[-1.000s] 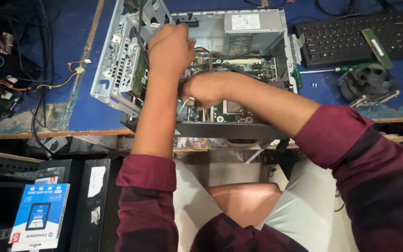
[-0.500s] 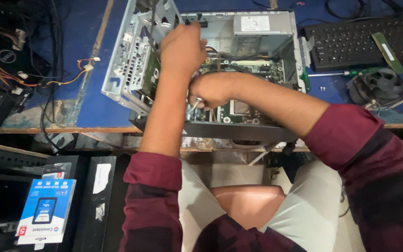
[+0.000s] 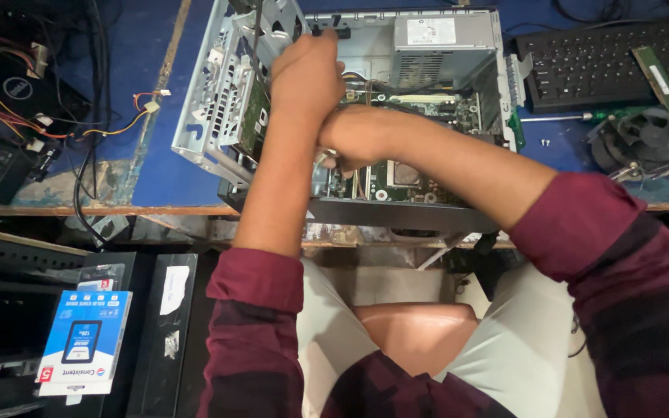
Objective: The person works inside an open desktop computer case, handling internal cables and components. They connect and adjust wires on the motherboard and near the power supply, then reposition the case to access the rear connectors.
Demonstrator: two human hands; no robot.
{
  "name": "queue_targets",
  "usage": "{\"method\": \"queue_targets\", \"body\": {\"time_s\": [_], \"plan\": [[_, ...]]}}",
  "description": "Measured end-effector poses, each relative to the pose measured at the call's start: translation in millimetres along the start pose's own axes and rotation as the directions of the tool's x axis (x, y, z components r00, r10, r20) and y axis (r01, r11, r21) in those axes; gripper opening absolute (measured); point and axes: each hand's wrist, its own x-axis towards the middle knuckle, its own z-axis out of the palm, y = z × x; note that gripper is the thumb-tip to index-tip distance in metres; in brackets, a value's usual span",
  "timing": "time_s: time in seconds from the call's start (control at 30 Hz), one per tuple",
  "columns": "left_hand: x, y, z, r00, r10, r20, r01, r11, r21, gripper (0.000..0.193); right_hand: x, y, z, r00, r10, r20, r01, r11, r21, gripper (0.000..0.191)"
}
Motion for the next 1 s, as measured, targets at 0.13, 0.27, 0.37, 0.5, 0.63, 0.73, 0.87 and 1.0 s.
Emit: {"method": "queue_targets", "body": {"time_s": [0.13,0.27,0.37,0.5,0.63,0.73,0.87,1.0], "plan": [[-2,-9,13,0.988,0.057,-0.143,-0.057,0.998,0.002,0.026,-11,-5,-18,0.991,0.118,-0.066,-0.119,0.993,-0.003,0.043],[0,-15,22,0.992,0.004,-0.126,-0.002,1.0,0.015,0.02,-24,4,-37,0.926,0.374,-0.052,-0.376,0.925,-0.055,0.03],[2,-15,23,0.977,0.036,-0.208,-0.029,0.999,0.037,0.03,-30,12,-39,0.923,0.368,-0.111,-0.371,0.929,-0.005,0.028],[3,-12,16,0.985,0.011,-0.172,-0.004,0.999,0.046,0.027,-22,22,-26,0.921,0.162,-0.355,-0.206,0.974,-0.09,0.02],[2,-8,8,0.985,0.004,-0.17,0.003,0.999,0.04,0.023,-12,31,-7,0.89,0.087,-0.447,-0.143,0.985,-0.094,0.019],[3,-5,2,0.982,-0.024,-0.186,0.03,0.999,0.03,0.02,-3,29,5,0.931,0.124,-0.343,-0.17,0.98,-0.108,0.024],[4,-3,-2,0.982,-0.045,-0.183,0.049,0.999,0.02,0.019,1,23,8,0.912,0.004,-0.409,-0.105,0.968,-0.226,0.037],[4,-3,-1,0.979,-0.05,-0.2,0.056,0.998,0.027,0.015,1,20,4,0.943,0.199,-0.267,-0.222,0.973,-0.058,0.038]]}}
